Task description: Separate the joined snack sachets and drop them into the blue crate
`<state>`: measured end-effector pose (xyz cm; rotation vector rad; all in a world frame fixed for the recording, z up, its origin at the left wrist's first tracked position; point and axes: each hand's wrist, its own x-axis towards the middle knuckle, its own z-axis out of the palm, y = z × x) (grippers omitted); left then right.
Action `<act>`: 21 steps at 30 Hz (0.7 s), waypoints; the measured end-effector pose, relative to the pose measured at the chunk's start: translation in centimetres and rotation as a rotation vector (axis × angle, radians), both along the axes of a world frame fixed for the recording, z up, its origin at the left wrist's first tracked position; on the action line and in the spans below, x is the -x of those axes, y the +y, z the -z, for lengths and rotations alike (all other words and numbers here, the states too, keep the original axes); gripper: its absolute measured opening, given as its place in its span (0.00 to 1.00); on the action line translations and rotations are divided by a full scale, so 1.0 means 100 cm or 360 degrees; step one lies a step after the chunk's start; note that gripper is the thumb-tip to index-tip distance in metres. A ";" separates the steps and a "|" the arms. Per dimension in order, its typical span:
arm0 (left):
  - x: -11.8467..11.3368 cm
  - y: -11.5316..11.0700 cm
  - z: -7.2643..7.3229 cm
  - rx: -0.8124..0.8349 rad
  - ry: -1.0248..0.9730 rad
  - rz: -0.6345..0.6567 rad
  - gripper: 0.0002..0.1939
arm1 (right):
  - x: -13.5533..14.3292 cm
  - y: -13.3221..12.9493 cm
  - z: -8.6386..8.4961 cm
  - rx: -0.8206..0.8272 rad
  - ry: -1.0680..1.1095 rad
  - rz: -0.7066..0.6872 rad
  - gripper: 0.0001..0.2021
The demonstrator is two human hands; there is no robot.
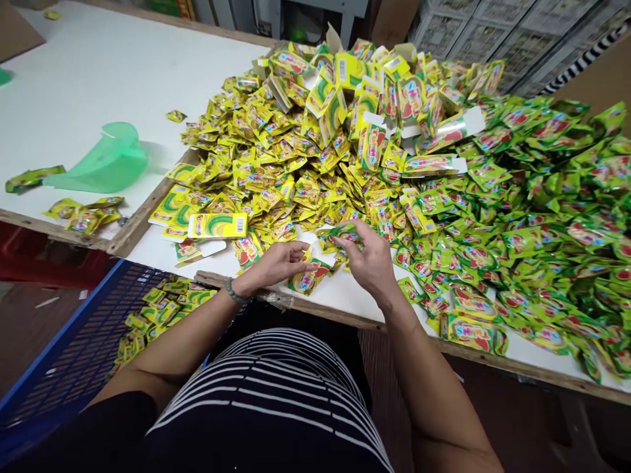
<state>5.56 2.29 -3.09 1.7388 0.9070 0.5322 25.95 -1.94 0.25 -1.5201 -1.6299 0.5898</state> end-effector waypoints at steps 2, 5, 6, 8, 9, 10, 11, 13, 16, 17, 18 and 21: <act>-0.001 0.000 0.005 0.0148 -0.0094 0.0010 0.15 | -0.004 0.003 0.003 0.0083 -0.0059 -0.0116 0.08; -0.003 -0.003 0.012 0.0497 -0.0293 0.0054 0.17 | -0.011 0.007 0.005 0.0265 -0.0254 -0.0310 0.05; -0.004 -0.004 0.013 0.0608 -0.0361 0.0062 0.18 | -0.012 0.009 0.004 0.0306 -0.0326 -0.0358 0.04; -0.006 -0.007 0.015 0.0755 -0.0460 0.0041 0.19 | -0.011 0.014 0.000 0.0365 -0.0465 -0.0457 0.01; -0.006 -0.007 0.015 0.0781 -0.0476 0.0018 0.19 | -0.009 0.017 -0.002 0.0383 -0.0528 -0.0506 0.02; -0.006 -0.008 0.015 0.0776 -0.0473 -0.0006 0.18 | -0.006 0.020 -0.004 0.0386 -0.0577 -0.0543 0.03; -0.006 -0.008 0.016 0.0751 -0.0456 -0.0026 0.18 | -0.003 0.023 -0.005 0.0369 -0.0605 -0.0559 0.03; -0.003 -0.008 0.017 0.0672 -0.0417 -0.0055 0.17 | 0.005 0.026 -0.003 0.0288 -0.0574 -0.0522 0.03; 0.002 -0.009 0.020 0.0586 -0.0418 -0.0095 0.17 | 0.016 0.024 0.008 0.0163 -0.0349 -0.0301 0.05; 0.003 -0.010 0.020 0.0585 -0.0432 -0.0103 0.17 | 0.019 0.021 0.013 0.0168 -0.0246 -0.0202 0.07; 0.005 -0.011 0.021 0.0598 -0.0452 -0.0105 0.17 | 0.021 0.019 0.018 0.0200 -0.0144 -0.0105 0.09; 0.007 -0.012 0.021 0.0689 -0.0541 -0.0092 0.16 | 0.024 0.011 0.029 0.0310 0.0068 0.0043 0.15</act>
